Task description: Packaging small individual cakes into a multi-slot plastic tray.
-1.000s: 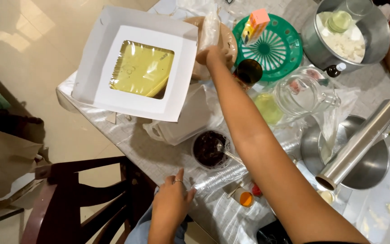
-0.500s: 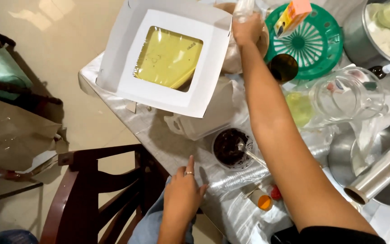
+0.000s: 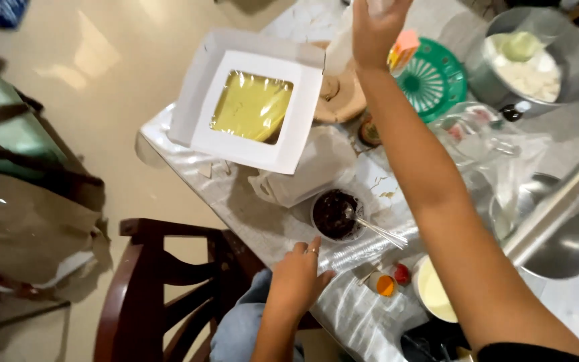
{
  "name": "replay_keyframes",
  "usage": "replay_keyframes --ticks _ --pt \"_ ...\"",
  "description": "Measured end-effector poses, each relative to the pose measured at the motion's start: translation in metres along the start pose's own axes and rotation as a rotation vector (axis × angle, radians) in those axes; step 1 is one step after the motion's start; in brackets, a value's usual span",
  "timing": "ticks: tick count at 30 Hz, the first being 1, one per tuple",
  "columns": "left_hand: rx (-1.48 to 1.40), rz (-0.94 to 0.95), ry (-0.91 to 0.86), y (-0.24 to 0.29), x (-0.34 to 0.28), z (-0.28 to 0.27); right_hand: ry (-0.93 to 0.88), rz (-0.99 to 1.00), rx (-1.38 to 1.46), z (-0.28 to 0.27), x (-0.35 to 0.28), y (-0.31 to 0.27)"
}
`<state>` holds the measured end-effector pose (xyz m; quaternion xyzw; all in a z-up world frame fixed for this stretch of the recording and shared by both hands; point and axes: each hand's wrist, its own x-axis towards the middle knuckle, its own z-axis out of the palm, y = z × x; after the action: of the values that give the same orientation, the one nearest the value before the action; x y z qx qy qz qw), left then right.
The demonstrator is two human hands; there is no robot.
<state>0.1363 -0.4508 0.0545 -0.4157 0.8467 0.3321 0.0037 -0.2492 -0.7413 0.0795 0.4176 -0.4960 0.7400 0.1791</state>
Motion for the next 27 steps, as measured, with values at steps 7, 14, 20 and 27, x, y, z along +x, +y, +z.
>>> replay_keyframes --ticks 7,14,20,27 --pt "-0.191 0.329 0.3 0.0 0.011 0.014 -0.265 0.217 0.474 -0.132 -0.001 -0.159" --pt "-0.101 0.207 1.308 0.02 0.016 -0.034 -0.242 0.201 0.289 -0.263 -0.007 -0.123" --pt "0.274 0.256 0.985 0.033 0.01 -0.05 -0.254 0.239 0.37 -0.345 -0.014 -0.26" --pt "-0.58 0.45 0.937 0.144 -0.108 -0.046 -0.293 0.67 0.31 -0.418 -0.08 -0.345"
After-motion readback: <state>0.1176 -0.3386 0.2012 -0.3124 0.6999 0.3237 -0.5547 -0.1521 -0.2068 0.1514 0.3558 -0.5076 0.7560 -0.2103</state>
